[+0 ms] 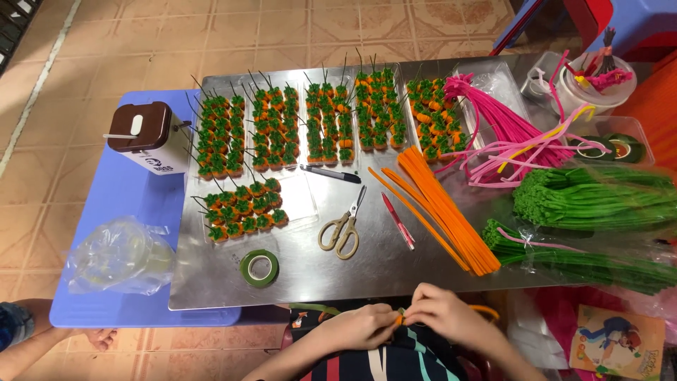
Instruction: Assembling small decorative carrot-like items by wrapping orange pipe cleaners around green stems and securing them with floral tape.
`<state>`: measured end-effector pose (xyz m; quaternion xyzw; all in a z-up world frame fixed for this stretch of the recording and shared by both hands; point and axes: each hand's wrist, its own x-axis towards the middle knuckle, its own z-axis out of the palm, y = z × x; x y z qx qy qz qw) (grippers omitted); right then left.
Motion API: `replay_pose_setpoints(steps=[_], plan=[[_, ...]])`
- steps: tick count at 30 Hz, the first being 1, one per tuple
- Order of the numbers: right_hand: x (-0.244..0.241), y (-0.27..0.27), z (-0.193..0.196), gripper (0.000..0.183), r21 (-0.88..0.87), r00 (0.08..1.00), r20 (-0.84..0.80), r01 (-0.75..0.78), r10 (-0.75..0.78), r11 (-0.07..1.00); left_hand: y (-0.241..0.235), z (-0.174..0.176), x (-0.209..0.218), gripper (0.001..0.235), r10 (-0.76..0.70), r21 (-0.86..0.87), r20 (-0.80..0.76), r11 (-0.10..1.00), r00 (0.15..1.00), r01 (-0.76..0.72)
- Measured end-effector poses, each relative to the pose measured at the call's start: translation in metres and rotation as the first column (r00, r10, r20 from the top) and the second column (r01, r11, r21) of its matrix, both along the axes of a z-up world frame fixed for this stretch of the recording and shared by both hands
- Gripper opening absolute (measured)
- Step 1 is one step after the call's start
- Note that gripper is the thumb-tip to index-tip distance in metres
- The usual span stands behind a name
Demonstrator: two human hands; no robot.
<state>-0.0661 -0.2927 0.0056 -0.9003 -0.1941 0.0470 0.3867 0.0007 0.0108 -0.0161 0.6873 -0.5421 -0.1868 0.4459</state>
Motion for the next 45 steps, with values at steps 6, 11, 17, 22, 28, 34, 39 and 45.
replay_pose_setpoints(steps=[6, 11, 17, 22, 28, 34, 39, 45], plan=[[0.010, 0.002, -0.043, 0.010, 0.647, 0.931, -0.342, 0.132, 0.131, 0.751, 0.013, 0.025, 0.009, 0.022, -0.068, -0.164, -0.356, 0.986, 0.932, 0.009], [-0.022, 0.034, -0.083, 0.033, 0.901, 0.918, -0.375, 0.328, 0.128, 0.284, 0.013, 0.017, 0.001, 0.017, 0.055, -0.144, -0.684, 0.967, 0.727, -0.210], [-0.026, 0.052, -0.050, 0.007, 0.639, 0.875, -0.219, 0.463, -0.431, 0.614, -0.014, -0.005, -0.005, 0.006, 0.219, -0.133, -0.664, 0.906, 0.715, -0.402], [-0.033, 0.034, -0.043, 0.013, 0.485, 0.882, -0.206, 0.469, -0.425, 0.738, -0.030, -0.046, -0.018, 0.009, 0.258, -0.101, -0.671, 0.897, 0.695, -0.430], [-0.055, 0.023, -0.051, 0.011, 0.462, 0.888, -0.198, 0.457, -0.414, 0.760, -0.024, -0.047, -0.012, 0.025, 0.134, 0.051, -0.840, 0.984, 0.527, -0.170], [-0.067, 0.017, -0.046, 0.021, 0.466, 0.882, -0.139, 0.459, -0.450, 0.756, -0.022, -0.049, -0.008, 0.025, 0.149, 0.150, -0.783, 0.987, 0.604, -0.049], [-0.064, -0.007, -0.026, 0.027, 0.199, 0.946, 0.290, 0.090, -0.146, 0.976, -0.031, -0.081, -0.024, 0.023, 0.162, -0.019, -0.593, 0.976, 0.789, -0.215], [-0.057, -0.020, -0.016, 0.040, -0.129, 0.881, 0.403, -0.216, 0.250, 0.968, -0.025, -0.070, -0.023, 0.018, 0.077, -0.081, -0.279, 0.991, 0.957, -0.103]])
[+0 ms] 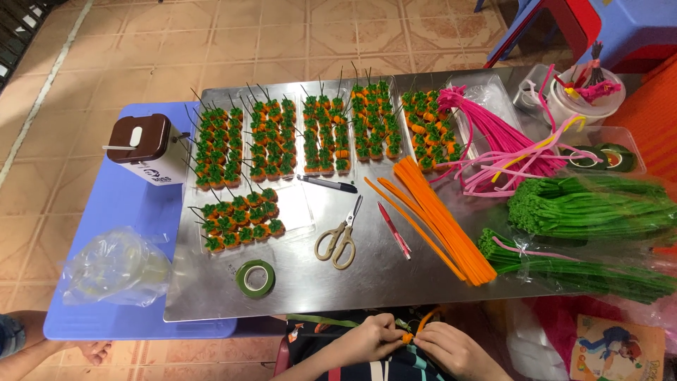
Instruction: Assembling small decorative carrot-like items by wrapping orange pipe cleaners around green stems and securing them with floral tape.
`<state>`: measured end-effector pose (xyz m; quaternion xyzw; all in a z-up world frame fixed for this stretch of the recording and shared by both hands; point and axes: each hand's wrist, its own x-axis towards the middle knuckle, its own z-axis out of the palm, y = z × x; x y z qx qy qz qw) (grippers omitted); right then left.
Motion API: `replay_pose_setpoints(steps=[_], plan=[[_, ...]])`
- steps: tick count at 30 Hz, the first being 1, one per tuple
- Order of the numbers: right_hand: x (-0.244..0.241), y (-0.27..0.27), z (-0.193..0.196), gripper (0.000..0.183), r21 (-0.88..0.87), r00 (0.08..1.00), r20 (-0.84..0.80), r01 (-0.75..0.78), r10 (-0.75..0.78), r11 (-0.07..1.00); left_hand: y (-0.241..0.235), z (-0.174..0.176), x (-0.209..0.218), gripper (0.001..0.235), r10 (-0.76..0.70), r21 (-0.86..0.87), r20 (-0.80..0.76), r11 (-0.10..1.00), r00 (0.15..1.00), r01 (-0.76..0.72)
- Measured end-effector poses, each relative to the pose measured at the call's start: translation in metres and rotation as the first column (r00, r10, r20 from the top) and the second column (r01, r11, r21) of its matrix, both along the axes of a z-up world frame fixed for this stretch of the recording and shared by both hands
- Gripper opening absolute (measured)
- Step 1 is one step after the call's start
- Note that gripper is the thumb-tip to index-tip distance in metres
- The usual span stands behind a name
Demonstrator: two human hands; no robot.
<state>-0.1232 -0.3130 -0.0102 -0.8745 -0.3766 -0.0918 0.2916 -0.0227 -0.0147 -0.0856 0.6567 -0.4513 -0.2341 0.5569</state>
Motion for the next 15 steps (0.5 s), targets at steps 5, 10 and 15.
replay_pose_setpoints(steps=[5, 10, 15], plan=[[0.022, 0.006, 0.002, 0.017, 0.190, 0.988, -0.153, 0.049, -0.020, 0.981, 0.006, 0.019, -0.001, 0.101, -0.023, 0.160, 0.195, 0.987, 0.981, -0.009], [0.037, 0.005, -0.001, 0.020, 0.240, 0.878, -0.478, 0.145, -0.013, 0.960, 0.004, 0.022, -0.001, 0.112, -0.016, 0.284, 0.174, 0.958, 0.985, -0.035], [0.040, 0.008, -0.013, 0.059, 0.371, 0.780, -0.626, 0.306, -0.008, 0.877, 0.010, 0.025, -0.001, 0.100, -0.056, 0.200, 0.414, 0.979, 0.909, -0.031]])
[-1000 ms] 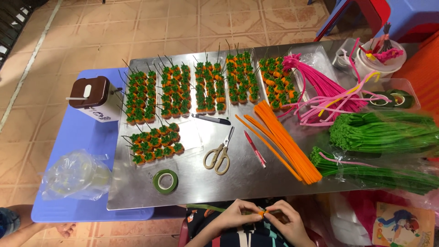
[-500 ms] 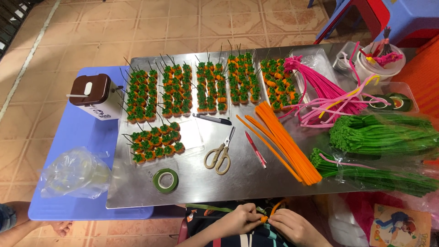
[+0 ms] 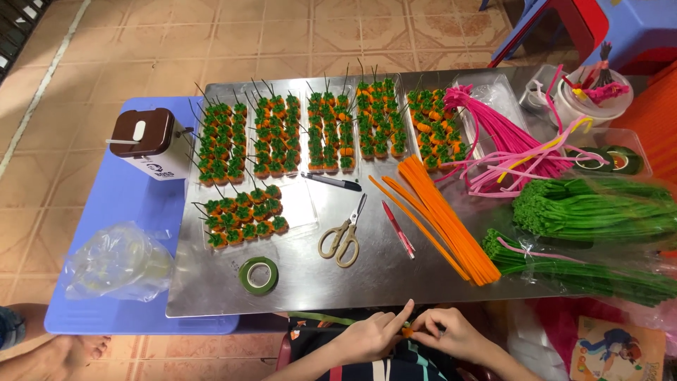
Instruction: Assembling small decorative carrot-like items by wrapping orange pipe cleaners around green stems and securing them with floral tape.
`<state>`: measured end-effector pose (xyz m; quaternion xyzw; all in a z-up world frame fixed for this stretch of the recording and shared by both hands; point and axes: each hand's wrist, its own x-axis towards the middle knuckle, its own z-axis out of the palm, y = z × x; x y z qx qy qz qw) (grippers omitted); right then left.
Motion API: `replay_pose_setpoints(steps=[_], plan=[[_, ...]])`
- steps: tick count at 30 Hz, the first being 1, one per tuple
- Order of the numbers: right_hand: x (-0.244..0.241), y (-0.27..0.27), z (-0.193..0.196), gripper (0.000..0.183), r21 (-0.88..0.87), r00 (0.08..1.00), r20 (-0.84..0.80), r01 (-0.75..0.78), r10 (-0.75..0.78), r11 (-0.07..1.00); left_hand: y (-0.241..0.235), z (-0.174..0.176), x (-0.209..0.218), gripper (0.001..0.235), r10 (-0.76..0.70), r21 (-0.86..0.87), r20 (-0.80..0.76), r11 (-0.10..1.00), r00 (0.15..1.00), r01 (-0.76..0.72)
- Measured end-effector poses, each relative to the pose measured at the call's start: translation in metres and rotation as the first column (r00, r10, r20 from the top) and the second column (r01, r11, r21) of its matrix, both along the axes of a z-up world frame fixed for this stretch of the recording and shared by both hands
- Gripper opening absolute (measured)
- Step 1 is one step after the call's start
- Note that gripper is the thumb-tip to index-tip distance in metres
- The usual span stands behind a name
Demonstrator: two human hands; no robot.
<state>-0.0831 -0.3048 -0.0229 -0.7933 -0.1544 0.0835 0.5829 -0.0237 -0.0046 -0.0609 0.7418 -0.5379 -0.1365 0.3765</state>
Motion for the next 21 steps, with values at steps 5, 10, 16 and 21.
replay_pose_setpoints(steps=[5, 10, 16, 21], plan=[[0.003, 0.003, -0.018, 0.080, 0.093, 0.929, -0.352, 0.158, -0.116, 0.983, 0.000, -0.014, -0.005, 0.092, -0.010, -0.015, 0.129, 1.000, 0.992, 0.013], [0.018, 0.018, -0.003, 0.078, 0.133, 0.813, -0.552, 0.305, -0.185, 0.943, 0.009, -0.021, -0.001, 0.087, 0.010, -0.065, 0.005, 0.998, 1.000, -0.010], [0.022, 0.043, -0.020, 0.057, 0.078, 0.776, -0.509, 0.472, -0.372, 0.878, 0.014, -0.006, 0.002, 0.052, 0.248, -0.263, -0.098, 0.928, 0.964, -0.265], [0.014, 0.067, -0.015, 0.043, 0.149, 0.793, -0.417, 0.541, -0.444, 0.828, 0.016, 0.015, 0.006, 0.049, 0.381, -0.273, -0.204, 0.862, 0.902, -0.427]])
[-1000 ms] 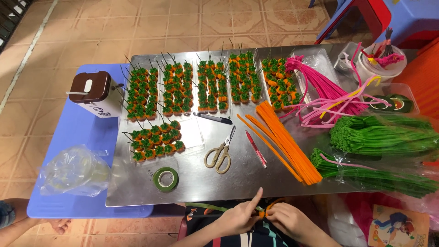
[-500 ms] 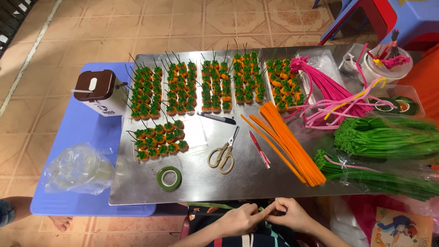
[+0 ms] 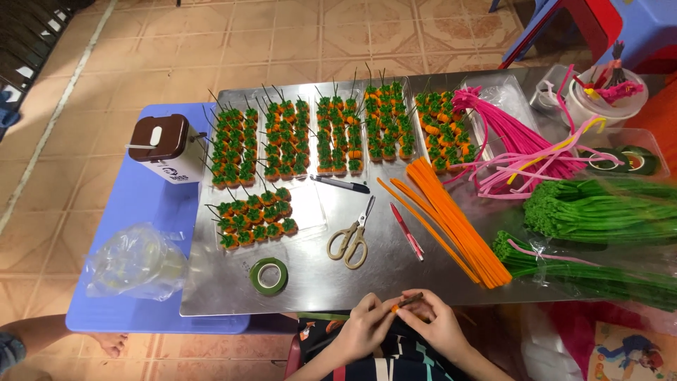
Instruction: Assembling small decorative carrot-like items by wrapping orange pipe cleaners around green stems and securing them with floral tape.
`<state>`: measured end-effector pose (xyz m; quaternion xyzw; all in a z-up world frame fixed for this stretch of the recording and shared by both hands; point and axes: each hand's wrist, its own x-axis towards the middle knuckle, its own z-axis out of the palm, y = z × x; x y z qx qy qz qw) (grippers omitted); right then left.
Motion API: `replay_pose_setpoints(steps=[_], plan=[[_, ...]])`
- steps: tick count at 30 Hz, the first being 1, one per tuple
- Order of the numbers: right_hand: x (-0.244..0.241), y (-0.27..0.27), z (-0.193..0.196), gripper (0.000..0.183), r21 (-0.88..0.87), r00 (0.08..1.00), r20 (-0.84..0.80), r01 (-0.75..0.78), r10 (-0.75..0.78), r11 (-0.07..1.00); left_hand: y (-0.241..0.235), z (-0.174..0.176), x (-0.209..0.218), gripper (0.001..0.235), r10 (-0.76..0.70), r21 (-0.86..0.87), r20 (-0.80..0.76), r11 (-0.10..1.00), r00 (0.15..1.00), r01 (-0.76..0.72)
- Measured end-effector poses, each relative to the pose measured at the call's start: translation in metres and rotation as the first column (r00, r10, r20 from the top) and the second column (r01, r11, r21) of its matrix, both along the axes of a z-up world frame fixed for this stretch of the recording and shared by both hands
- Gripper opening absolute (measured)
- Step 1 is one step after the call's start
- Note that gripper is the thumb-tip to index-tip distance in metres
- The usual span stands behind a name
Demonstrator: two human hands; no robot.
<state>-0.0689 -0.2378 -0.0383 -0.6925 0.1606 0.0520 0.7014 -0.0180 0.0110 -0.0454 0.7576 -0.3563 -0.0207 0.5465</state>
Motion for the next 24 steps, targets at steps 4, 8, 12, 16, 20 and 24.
replay_pose_setpoints(steps=[4, 8, 12, 16, 20, 24], plan=[[-0.008, 0.001, -0.002, 0.018, -0.228, 0.973, 0.202, -0.064, 0.111, 0.972, -0.004, 0.000, 0.003, 0.034, 0.057, -0.007, -0.033, 0.998, 0.998, -0.057], [-0.018, -0.006, -0.006, 0.011, -0.379, 0.938, 0.274, -0.096, 0.211, 0.920, -0.008, -0.026, 0.003, 0.043, 0.063, 0.054, 0.067, 0.996, 0.996, -0.066], [-0.024, -0.019, -0.002, 0.016, -0.476, 0.927, 0.201, -0.190, 0.317, 0.858, -0.011, -0.038, 0.001, 0.026, 0.075, 0.166, -0.054, 0.984, 0.996, -0.065], [-0.009, -0.043, 0.025, 0.018, -0.756, 0.714, 0.219, -0.307, 0.665, 0.578, -0.004, -0.025, 0.005, 0.010, -0.178, 0.213, 0.044, 0.963, 0.983, 0.165], [0.024, -0.061, 0.043, 0.009, -0.411, 0.683, 0.250, -0.567, 0.686, 0.714, 0.012, 0.004, 0.000, 0.016, -0.418, 0.007, -0.057, 0.908, 0.907, 0.419], [0.017, -0.046, 0.003, 0.027, 0.027, 0.863, 0.229, -0.468, 0.450, 0.883, 0.014, 0.040, 0.001, 0.027, -0.218, -0.063, -0.153, 0.976, 0.964, 0.211]])
